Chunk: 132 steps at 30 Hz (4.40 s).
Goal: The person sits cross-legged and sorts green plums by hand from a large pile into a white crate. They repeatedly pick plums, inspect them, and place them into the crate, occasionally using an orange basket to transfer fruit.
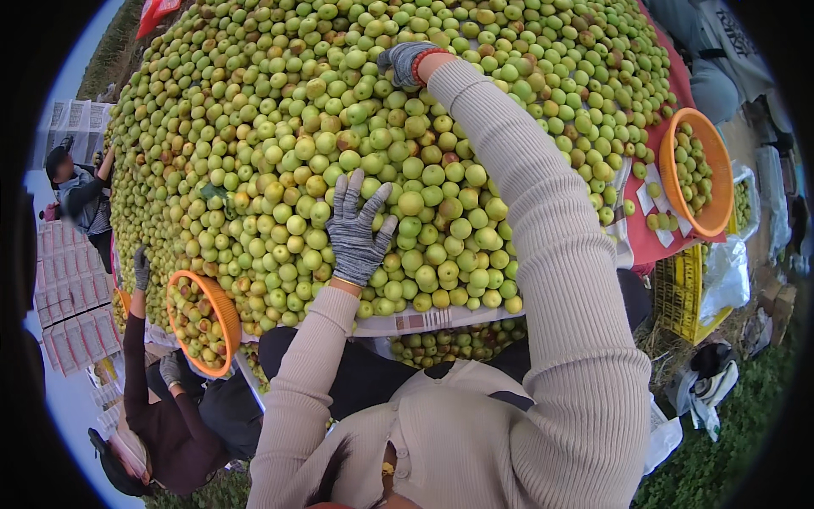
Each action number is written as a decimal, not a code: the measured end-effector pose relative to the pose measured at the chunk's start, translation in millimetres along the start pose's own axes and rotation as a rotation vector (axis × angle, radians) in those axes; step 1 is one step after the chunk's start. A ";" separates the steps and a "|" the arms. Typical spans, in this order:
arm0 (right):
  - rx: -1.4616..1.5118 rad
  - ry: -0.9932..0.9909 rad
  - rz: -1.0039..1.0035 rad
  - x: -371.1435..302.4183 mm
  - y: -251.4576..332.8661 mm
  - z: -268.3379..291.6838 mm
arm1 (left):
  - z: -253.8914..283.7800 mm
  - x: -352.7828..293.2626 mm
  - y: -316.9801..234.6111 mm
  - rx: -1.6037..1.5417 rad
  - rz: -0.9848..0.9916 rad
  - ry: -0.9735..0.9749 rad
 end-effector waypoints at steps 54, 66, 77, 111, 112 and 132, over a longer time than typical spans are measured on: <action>0.630 -0.734 -0.321 -100.9 -160.6 6.2 | -2.3 -2.6 -6.2 -0.043 -0.001 -0.012; 0.450 -1.141 -0.555 -146.7 -270.2 115.2 | -3.3 -1.7 -10.7 -0.045 -0.040 -0.028; 0.350 -0.681 -0.630 -133.9 -308.5 72.8 | -9.4 -4.3 -7.8 0.008 -0.037 -0.010; 0.103 -0.811 -0.835 -188.2 -377.0 111.1 | -43.9 -45.2 -10.6 -0.936 0.778 0.267; 0.137 -0.772 -0.850 -186.1 -380.9 106.4 | -46.3 -47.5 -9.5 -0.946 0.796 0.271; 0.574 -0.775 0.265 -248.3 -113.5 30.2 | -51.3 -34.7 -19.9 -0.872 0.503 0.334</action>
Point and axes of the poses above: each hand's wrist, its own x-axis towards the middle knuckle, its own z-axis out of the back of the hand, y = z × x, the point moved 9 cm from there along x, towards the middle knuckle, and after that the axes turned 3 degrees about x, right-handed, at the moved point
